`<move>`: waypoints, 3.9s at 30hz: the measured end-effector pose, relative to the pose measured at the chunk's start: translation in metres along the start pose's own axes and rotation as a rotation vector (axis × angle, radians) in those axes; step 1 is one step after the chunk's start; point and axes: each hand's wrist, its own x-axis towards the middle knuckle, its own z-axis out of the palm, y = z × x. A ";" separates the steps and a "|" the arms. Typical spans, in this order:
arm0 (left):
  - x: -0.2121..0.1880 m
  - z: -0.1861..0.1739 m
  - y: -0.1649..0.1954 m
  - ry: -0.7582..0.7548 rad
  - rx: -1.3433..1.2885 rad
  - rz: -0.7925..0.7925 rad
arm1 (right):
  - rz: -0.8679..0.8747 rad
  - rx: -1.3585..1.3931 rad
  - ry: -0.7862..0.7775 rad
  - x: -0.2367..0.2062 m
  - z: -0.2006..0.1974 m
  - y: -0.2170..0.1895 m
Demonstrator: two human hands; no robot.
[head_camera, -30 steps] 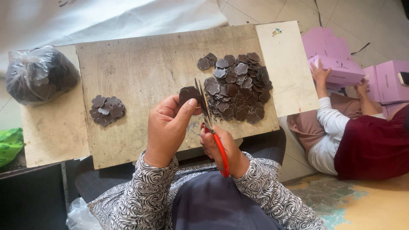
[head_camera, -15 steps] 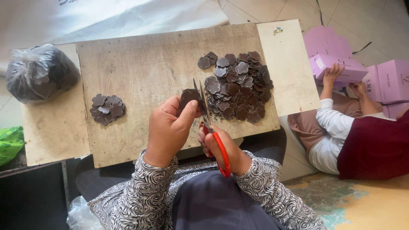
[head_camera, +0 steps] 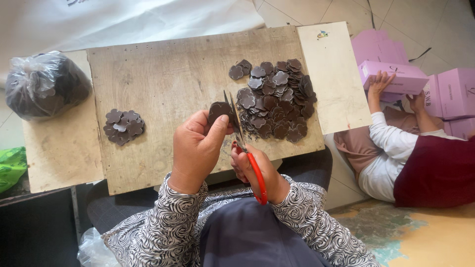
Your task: The person uses red-handled scissors to trim the edges of dark brown flower-shaped cardboard pieces. They hold each piece in the left hand and carefully cut along the perimeter with the right hand, then place the finished piece onto a growing pile on the wooden board.
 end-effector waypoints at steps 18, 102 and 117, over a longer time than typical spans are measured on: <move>0.001 -0.001 -0.007 0.005 -0.101 0.003 | 0.006 -0.021 0.009 0.000 0.001 0.002; -0.003 -0.001 0.002 -0.037 -0.064 0.016 | -0.043 -0.020 -0.103 0.000 -0.010 -0.001; -0.004 -0.008 0.016 -0.042 0.290 0.073 | -0.034 -0.031 -0.147 0.002 -0.010 -0.005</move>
